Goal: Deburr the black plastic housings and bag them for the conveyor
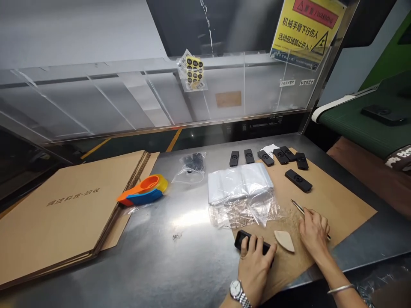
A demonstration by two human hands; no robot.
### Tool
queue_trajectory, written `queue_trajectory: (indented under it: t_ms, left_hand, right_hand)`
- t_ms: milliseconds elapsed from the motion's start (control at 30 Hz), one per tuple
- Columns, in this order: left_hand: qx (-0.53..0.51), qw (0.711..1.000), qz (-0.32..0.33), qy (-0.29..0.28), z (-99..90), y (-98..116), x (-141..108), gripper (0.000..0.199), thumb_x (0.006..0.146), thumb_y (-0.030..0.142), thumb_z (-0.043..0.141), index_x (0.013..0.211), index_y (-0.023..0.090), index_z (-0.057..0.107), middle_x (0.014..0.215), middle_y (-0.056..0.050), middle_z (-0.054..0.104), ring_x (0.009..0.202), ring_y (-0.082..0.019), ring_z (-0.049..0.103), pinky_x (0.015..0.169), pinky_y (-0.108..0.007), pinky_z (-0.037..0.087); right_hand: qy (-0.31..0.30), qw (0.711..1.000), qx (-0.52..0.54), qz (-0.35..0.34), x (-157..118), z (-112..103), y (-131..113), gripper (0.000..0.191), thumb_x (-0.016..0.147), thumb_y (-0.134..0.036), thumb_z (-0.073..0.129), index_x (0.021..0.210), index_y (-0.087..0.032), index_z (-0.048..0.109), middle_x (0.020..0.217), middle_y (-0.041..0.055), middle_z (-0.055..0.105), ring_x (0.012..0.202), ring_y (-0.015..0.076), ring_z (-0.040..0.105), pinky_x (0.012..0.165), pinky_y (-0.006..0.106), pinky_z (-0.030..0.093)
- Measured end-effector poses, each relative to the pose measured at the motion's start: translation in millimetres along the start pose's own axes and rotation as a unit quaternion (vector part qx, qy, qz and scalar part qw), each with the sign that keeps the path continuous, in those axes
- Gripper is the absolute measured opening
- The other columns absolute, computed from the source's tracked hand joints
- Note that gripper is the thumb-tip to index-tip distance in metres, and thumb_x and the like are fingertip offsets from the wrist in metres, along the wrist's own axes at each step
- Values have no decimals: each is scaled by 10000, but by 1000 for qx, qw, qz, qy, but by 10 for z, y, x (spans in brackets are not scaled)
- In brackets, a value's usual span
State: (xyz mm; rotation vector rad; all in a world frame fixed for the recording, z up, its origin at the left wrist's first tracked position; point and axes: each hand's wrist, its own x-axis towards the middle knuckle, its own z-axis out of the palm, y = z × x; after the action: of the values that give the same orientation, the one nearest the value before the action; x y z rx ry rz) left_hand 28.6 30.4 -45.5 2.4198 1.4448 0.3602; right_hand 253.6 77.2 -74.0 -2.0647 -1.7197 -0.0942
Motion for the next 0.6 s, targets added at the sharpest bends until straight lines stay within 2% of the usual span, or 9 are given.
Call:
queue_trajectory:
  t_ms: [100,167,267,367,433,600]
  left_hand:
    - [-15,999,24,-33,148,-73,44,378,901,312,359,1259,381,461,1284,-99,501,1203,-290,389,1015,-510,198]
    - [-55,995,57,-60,112,-105,51,453,846,346,463,1297,342,419,1356,-107,428,1232,-311,344,1030,-529,151]
    - [-101,990,64,-70,-68,-117,77,641,700,293,587,1311,242,403,1379,-111,390,1227,-321,312,1035,-491,169]
    - [-81,996,9,-43,-238,-117,154,545,672,165,506,1215,204,492,1297,-75,469,1152,-273,358,987,-404,267]
    - [-56,998,-10,-34,-293,-132,233,475,683,136,457,1148,193,533,1232,-65,513,1079,-258,398,938,-390,311]
    - [-19,999,-24,-34,-253,-207,458,364,729,151,409,1046,120,586,1059,-129,582,973,-287,445,858,-430,345]
  right_hand:
    - [-40,993,45,-98,-26,5,-321,284,903,-240,344,1031,-169,588,981,131,579,924,262,509,794,421,398]
    - [-91,983,67,-146,3,71,-539,252,913,-261,367,978,-200,603,920,76,600,887,206,538,776,342,428]
    - [-139,981,58,-125,149,252,-768,224,910,-303,430,921,-154,597,860,60,601,824,183,564,726,330,456]
    - [-176,980,43,-86,328,418,-855,221,885,-336,510,941,-134,580,897,36,601,783,154,585,698,335,484]
    - [-195,976,46,-79,406,471,-857,215,884,-328,523,982,-144,576,949,32,603,798,145,593,709,335,496]
    - [-205,972,74,-83,415,455,-839,214,892,-306,515,1020,-145,573,1004,45,602,863,163,595,757,364,495]
